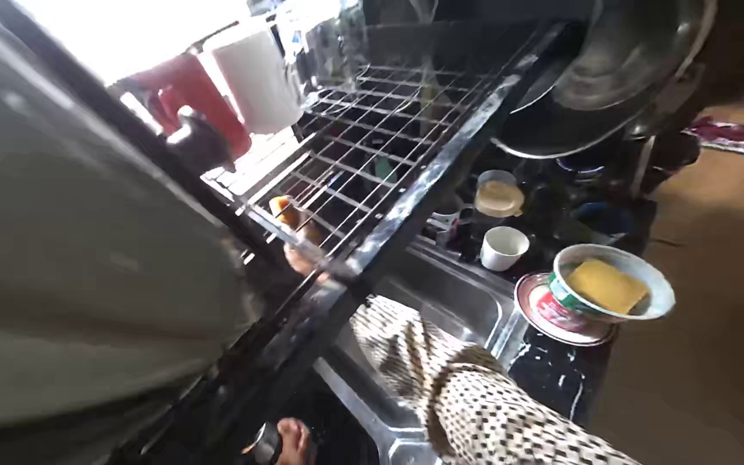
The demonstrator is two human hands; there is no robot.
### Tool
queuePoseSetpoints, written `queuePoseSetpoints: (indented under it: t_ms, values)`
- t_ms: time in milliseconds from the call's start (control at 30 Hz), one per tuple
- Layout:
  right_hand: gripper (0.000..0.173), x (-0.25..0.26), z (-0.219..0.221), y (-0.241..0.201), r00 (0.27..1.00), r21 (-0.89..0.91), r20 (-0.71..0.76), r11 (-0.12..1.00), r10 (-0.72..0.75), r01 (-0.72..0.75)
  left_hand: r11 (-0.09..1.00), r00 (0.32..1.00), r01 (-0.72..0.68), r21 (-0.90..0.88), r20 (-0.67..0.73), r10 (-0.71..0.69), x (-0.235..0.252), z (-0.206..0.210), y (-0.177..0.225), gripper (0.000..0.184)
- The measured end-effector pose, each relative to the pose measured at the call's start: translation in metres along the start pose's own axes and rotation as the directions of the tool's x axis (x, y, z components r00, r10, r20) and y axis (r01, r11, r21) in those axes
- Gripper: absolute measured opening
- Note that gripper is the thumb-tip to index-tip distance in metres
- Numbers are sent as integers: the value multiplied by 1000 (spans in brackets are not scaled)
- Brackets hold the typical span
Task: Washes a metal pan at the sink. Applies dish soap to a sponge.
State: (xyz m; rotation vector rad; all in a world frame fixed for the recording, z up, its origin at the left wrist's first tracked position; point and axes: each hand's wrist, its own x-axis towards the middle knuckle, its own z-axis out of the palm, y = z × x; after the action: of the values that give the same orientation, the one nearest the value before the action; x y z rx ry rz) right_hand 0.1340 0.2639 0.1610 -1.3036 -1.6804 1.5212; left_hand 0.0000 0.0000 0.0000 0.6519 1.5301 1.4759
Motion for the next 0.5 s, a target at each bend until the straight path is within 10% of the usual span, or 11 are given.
queuePoseSetpoints:
  t_ms: [100, 233, 500]
  values:
    - [36, -18, 39, 80, 920, -62, -300, 968, -252, 245, 988, 998, -10, 152, -62, 19, -2, 13, 10, 24]
    - [43, -99, 77, 140, 990, -234, 30, 962, -140, 143, 967, 992, 119, 225, -73, -105, 9, 26, 21, 42]
    - [66, -150, 125, 173, 896, -214, 427, 948, -125, 235, 979, 992, 88, 181, 70, -102, 5, 15, 4, 68]
